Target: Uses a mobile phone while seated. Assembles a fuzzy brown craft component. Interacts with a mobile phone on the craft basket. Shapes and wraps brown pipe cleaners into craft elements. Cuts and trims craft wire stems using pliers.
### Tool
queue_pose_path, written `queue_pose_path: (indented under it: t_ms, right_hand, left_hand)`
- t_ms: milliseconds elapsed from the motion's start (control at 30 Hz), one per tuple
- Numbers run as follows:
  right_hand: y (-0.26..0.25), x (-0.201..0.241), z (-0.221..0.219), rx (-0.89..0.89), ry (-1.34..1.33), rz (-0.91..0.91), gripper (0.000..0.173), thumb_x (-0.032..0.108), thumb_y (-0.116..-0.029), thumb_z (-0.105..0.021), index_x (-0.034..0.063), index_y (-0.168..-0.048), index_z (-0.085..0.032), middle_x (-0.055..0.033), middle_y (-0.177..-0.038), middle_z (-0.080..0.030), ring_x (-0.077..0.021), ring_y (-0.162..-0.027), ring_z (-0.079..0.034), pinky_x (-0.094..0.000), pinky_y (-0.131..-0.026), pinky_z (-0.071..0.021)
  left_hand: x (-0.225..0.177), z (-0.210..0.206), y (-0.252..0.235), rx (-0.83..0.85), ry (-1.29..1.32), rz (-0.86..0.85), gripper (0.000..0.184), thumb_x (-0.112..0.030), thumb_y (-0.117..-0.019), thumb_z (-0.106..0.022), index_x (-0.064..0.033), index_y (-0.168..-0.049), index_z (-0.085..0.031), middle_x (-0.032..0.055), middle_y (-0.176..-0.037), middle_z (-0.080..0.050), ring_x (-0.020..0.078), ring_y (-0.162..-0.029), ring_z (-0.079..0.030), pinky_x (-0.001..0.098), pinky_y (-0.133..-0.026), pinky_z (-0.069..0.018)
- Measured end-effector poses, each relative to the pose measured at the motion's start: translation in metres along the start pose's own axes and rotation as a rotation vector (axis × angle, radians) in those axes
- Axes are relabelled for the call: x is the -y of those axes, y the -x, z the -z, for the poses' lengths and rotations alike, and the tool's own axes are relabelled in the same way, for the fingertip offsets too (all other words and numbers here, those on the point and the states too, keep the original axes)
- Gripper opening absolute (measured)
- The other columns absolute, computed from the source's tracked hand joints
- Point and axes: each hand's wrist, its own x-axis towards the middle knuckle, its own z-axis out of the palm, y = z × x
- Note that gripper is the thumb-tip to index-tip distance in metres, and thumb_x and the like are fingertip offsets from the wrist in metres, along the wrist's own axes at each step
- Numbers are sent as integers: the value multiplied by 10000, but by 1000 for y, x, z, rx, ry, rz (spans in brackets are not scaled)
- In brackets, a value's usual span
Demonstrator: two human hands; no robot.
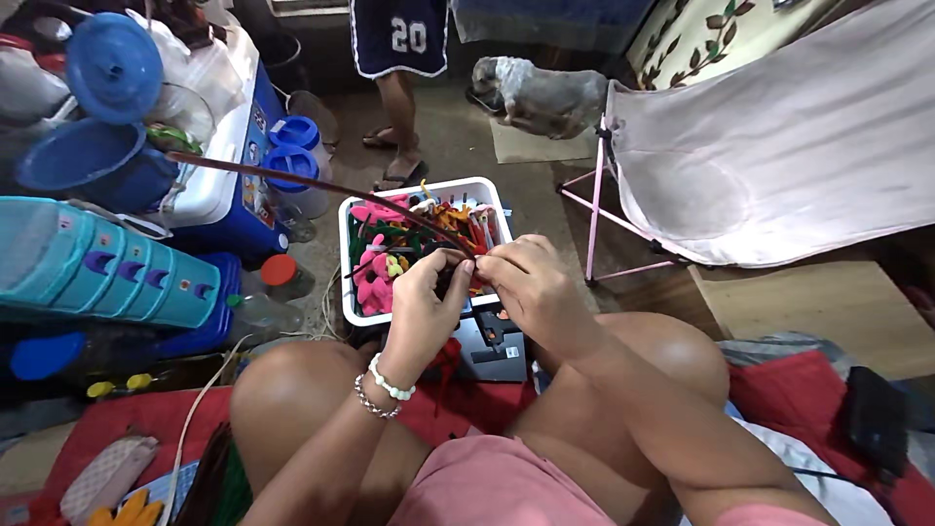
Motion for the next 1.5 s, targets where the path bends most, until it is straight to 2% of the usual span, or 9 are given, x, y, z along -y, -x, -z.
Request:
queue_pose_path:
  t_ms: [100, 233, 400, 667, 833, 933, 1100, 1333, 1500]
  right_hand:
    - [0, -3, 1, -28, 14, -11, 163, 97, -1018, -606, 66, -1047, -763, -100, -998, -743, -231, -975, -710, -455, -993, -509]
    - [-1, -3, 3, -50, 126, 24, 172, 58, -995, -617, 72, -1062, -774, -80, -982, -759, -219, -938, -715, -466, -1012, -477]
    - [-1, 1, -1, -13, 194, 103, 228, 18, -986, -595, 50, -1151, -749, -82, -1048, -755, -222, -941, -711, -508, -1052, -447]
    - [-1, 1, -4, 5, 168, 120, 267, 15, -988, -588, 69, -1201, -740, -75, -1105, -752, -215, -992, -699, -494, -1067, -427]
    - [-2, -8, 2, -85, 4, 50, 187, 116, -1023, -608, 77, -1126, -759, -63, -1058, -766, -171, -973, -718, -452, -1049, -471]
    - [-5, -15, 8, -145, -18, 110, 138, 105, -1010, -642, 71, -1095, -745, -70, -1014, -761, -163, -920, -714, -445, -1037, -475]
    - [-3, -24, 12, -54, 0, 238, 210, 44, -981, -647, 124, -1121, -781, -91, -988, -745, -211, -930, -704, -511, -1062, -441]
    - [-3, -26, 17, -40, -13, 266, 220, -14, -974, -621, 96, -1070, -786, -69, -932, -751, -191, -913, -712, -510, -1087, -430]
    - [-3, -27, 18, -43, -25, 274, 141, 38, -984, -651, 75, -1038, -776, -58, -915, -756, -175, -895, -713, -508, -1082, -432]
  left_hand:
    - [-2, 3, -1, 34, 94, 38, 103, -111, -1013, -622, -34, -1034, -687, -15, -850, -712, 14, -735, -670, 178, -683, -570]
    - [-7, 3, 0, -2, 194, 91, 142, -60, -948, -707, -24, -1085, -715, -1, -879, -744, 41, -751, -705, 197, -701, -605]
    - [-5, 10, -4, -38, 164, 103, 149, -64, -928, -734, -23, -1072, -736, 1, -870, -754, 46, -729, -713, 209, -686, -616]
    - [-1, 20, -6, 12, 98, 69, 123, -89, -951, -702, -24, -1050, -734, -8, -854, -747, 28, -715, -700, 196, -676, -605]
    - [-4, 22, -7, 77, 58, 72, 104, -110, -969, -680, -50, -1040, -727, -34, -840, -744, 5, -722, -692, 180, -682, -591]
    - [-5, 22, -7, 143, 77, 98, 106, -121, -971, -678, -54, -1033, -732, -39, -825, -733, -6, -717, -680, 165, -679, -578]
    - [-6, 21, -6, 246, 112, 132, 115, -142, -974, -663, -71, -1021, -739, -63, -822, -721, -35, -704, -652, 146, -660, -548]
    - [-7, 22, -7, 308, 141, 122, 116, -146, -984, -660, -68, -1026, -734, -62, -834, -727, -19, -719, -673, 159, -676, -573]
    - [-7, 22, -6, 320, 152, 115, 109, -138, -989, -654, -66, -1017, -731, -64, -830, -732, -19, -714, -674, 159, -667, -570]
